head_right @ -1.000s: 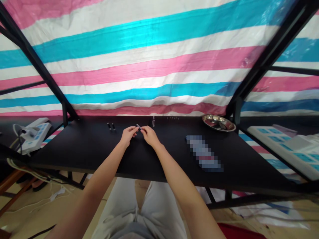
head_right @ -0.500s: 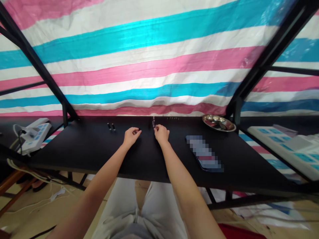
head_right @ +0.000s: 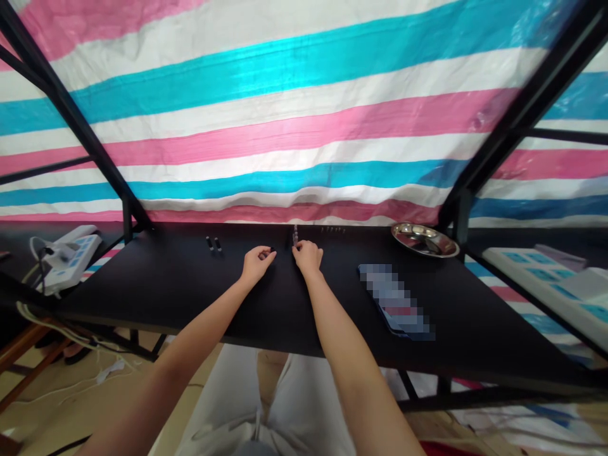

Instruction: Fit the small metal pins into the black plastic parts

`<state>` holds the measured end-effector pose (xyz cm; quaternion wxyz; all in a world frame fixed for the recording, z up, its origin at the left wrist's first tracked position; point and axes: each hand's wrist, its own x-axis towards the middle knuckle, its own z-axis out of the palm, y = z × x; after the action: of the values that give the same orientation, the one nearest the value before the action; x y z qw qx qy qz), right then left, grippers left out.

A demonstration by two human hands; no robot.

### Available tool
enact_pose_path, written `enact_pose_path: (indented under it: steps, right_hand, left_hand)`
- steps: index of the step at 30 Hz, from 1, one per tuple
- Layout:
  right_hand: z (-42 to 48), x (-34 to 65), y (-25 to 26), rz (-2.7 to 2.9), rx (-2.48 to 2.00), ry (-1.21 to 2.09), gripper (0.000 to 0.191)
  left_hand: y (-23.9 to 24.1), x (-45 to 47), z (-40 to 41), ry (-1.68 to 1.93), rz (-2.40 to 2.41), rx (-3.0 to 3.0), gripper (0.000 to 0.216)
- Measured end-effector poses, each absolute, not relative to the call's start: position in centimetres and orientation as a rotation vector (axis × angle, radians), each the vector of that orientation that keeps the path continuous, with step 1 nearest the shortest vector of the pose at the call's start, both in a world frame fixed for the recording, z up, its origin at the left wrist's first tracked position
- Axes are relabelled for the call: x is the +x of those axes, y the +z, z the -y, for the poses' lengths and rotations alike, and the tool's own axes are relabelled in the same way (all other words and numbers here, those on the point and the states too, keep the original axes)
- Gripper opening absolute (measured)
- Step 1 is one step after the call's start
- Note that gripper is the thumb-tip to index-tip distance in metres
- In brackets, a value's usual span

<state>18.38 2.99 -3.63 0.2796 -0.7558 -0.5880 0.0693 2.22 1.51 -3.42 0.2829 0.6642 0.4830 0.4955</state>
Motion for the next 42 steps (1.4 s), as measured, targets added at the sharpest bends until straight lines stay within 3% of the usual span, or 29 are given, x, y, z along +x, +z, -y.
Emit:
enact_pose_path:
  steps: [26, 37, 42]
  right_hand:
    - [-1.0, 18.3, -2.4, 1.659, -2.166, 0.207, 0.022]
    - [-0.4, 17.8, -2.1, 1.704, -2.147, 0.313, 0.019]
    - [0.0, 17.1, -2.1, 1.733, -2.062, 0.276, 0.019]
  left_hand:
    - [-3.5, 6.9, -5.1, 0.939, -1.717, 2.048, 0.01]
    - [-3.5, 1.2, -3.1, 0.997, -1.384, 2.253, 0.01]
    - [-2.1, -1.5, -1.1, 1.472, -1.467, 1.879, 0.056]
